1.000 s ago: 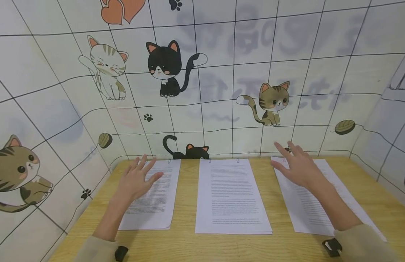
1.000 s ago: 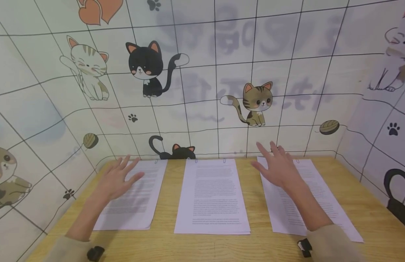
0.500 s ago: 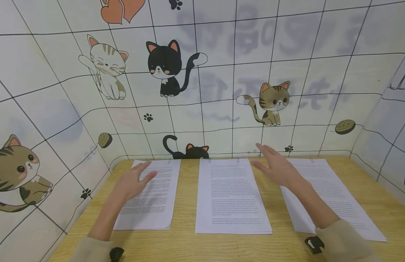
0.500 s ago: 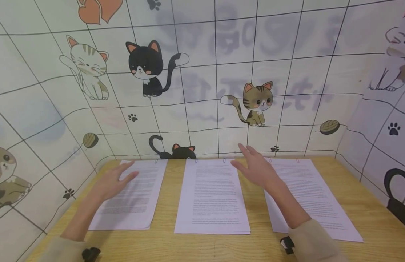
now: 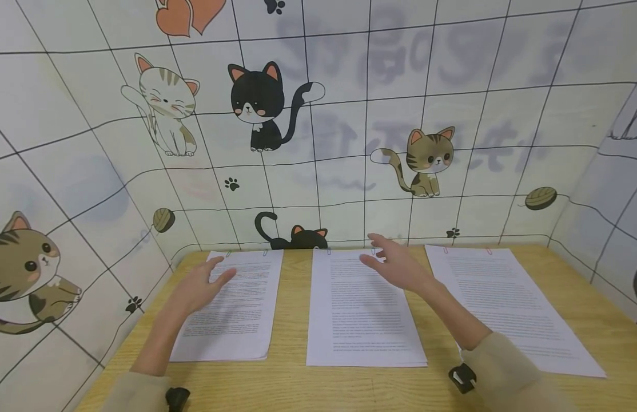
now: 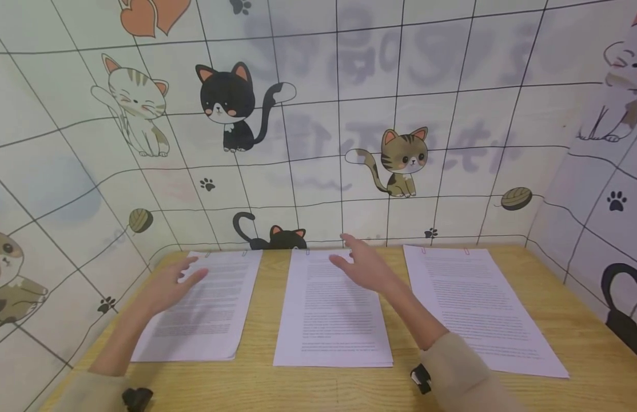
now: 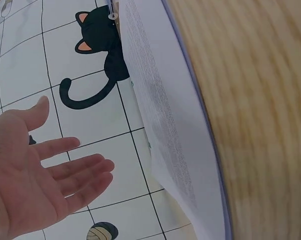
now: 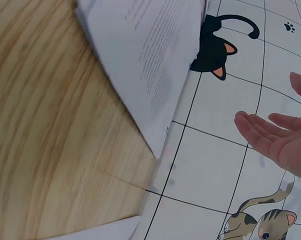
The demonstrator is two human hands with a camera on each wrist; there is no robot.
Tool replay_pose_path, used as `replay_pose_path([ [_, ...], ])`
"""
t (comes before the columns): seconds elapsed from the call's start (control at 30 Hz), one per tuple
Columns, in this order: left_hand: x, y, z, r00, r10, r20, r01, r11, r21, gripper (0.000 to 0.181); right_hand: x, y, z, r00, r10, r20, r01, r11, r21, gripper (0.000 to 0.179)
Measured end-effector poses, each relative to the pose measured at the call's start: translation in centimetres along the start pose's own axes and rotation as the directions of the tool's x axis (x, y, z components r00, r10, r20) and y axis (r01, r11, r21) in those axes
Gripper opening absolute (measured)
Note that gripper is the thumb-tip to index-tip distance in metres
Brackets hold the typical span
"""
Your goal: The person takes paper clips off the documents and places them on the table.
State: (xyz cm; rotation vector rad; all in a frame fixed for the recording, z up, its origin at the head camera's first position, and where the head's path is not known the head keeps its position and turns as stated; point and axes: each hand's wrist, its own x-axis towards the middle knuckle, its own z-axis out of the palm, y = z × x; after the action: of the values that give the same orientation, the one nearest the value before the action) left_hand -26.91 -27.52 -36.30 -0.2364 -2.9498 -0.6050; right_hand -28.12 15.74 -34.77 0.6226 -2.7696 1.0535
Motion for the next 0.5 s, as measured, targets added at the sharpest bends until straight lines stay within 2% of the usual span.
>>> replay_pose_path([
  [0.3, 0.0, -1.7, -0.2, 0.999, -0.031, 0.023, 0.033, 0.994, -0.103, 0.073, 2.2, -2.1, 2.6, 0.991, 0.112, 0.070, -0.122, 0.977, 0.172, 0.059],
  [0.5, 0.0, -3.4, -0.1, 0.998, -0.062, 0.021, 0.064, 0.989, -0.137, 0.065, 3.0, -3.4, 4.4, 0.977, 0.156, 0.143, -0.190, 0.946, 0.264, 0.059],
])
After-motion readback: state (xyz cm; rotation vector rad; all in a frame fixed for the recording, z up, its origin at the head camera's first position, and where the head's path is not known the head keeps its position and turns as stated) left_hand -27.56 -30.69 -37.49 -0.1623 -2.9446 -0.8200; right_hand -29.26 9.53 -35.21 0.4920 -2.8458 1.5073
